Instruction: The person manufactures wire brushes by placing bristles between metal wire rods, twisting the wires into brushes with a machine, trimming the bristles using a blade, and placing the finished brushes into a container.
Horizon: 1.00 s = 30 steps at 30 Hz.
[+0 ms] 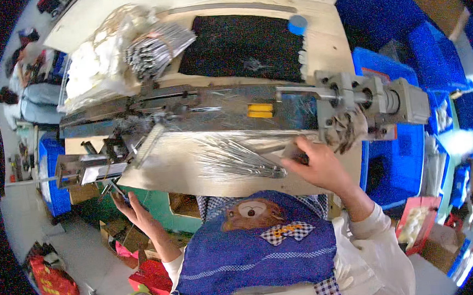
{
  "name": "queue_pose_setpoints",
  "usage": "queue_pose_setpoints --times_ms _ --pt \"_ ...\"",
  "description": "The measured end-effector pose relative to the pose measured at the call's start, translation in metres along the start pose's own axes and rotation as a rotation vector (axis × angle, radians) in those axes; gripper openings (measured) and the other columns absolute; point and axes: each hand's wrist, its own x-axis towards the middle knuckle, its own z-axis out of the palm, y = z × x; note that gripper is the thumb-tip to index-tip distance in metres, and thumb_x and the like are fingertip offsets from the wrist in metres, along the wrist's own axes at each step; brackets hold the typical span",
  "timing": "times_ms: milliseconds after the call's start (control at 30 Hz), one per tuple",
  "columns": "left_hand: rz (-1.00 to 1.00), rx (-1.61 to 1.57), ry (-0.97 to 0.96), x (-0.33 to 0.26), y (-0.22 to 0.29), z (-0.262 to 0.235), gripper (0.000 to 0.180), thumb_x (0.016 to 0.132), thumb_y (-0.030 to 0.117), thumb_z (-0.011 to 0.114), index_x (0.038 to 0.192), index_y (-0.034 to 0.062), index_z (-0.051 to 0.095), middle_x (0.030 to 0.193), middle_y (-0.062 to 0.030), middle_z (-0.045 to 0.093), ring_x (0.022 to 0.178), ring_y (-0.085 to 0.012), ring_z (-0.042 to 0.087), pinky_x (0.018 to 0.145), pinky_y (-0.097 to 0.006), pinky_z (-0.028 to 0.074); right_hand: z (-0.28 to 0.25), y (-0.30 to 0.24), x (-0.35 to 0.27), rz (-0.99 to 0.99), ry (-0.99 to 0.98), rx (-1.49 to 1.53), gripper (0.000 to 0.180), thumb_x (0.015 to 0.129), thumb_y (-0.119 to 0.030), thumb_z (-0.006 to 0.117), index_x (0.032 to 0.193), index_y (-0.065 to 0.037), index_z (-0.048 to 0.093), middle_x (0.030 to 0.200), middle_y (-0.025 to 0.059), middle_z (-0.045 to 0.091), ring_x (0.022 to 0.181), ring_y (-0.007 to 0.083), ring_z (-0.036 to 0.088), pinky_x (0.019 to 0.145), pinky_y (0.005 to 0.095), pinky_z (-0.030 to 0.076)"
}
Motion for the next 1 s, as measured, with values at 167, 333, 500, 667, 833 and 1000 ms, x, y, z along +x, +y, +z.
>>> queue_pose_setpoints --times_ms 167,333,500,667,833,1000 --pt "0.532 -0.087 -0.050 -0.039 0.036 0.038 0.038 0.090 0.002 0.048 0.126 -0.0089 0.043 0.131 -0.0220 0.045 0.121 -0.0308 0.046 0.100 -0.039 0.038 0.017 0.001 -0.012 0.217 -0.343 -0.246 0.023 0.082 -0.028 0.065 0.088 -0.008 0.055 0.079 0.0142 0.062 0.075 0.0320 0.064 0.064 0.0428 0.049" --pt "0.642 -0.075 -0.642 -0.065 0.077 0.072 0.022 0.084 -0.004 0.051 0.104 -0.0075 0.058 0.101 -0.0175 0.064 0.092 -0.0272 0.060 0.081 -0.034 0.047 0.033 0.020 -0.021 0.132 -0.314 -0.257 0.025 0.078 -0.027 0.066 0.086 -0.007 0.054 0.078 0.0146 0.062 0.077 0.0334 0.063 0.066 0.0450 0.049" --pt "0.797 -0.186 -0.800 -0.062 0.097 0.104 0.028 0.076 -0.011 0.055 0.103 -0.0033 0.060 0.100 -0.0163 0.064 0.085 -0.0290 0.062 0.076 -0.034 0.050 0.036 0.011 -0.024 0.139 -0.236 -0.249 0.029 0.078 -0.024 0.068 0.093 -0.005 0.053 0.084 0.0131 0.063 0.079 0.0337 0.063 0.067 0.0446 0.050" --pt "0.823 -0.252 -0.894 -0.063 0.110 0.124 0.030 0.076 -0.012 0.056 0.104 -0.0028 0.060 0.101 -0.0156 0.064 0.087 -0.0293 0.062 0.077 -0.035 0.050 0.041 0.013 -0.028 0.161 -0.128 -0.215 0.029 0.073 -0.017 0.070 0.093 -0.002 0.054 0.083 0.0166 0.061 0.079 0.0366 0.061 0.067 0.0442 0.048" --pt "0.826 -0.214 -1.057 -0.061 0.117 0.129 0.029 0.079 -0.005 0.060 0.107 -0.0009 0.060 0.108 -0.0151 0.063 0.096 -0.0307 0.061 0.086 -0.039 0.048 0.027 0.018 -0.029 0.188 -0.099 -0.156 0.032 0.068 -0.009 0.068 0.094 -0.002 0.053 0.084 0.0157 0.060 0.076 0.0363 0.061 0.064 0.0440 0.049" --pt "0.959 -0.153 -1.132 -0.059 0.138 0.153 0.038 0.076 0.003 0.068 0.113 -0.0005 0.059 0.113 -0.0149 0.061 0.103 -0.0340 0.059 0.093 -0.043 0.047 0.003 0.002 -0.022 -0.040 -0.065 -0.430 0.025 0.067 -0.007 0.062 0.087 -0.005 0.048 0.079 0.0134 0.056 0.068 0.0349 0.061 0.058 0.0441 0.049"
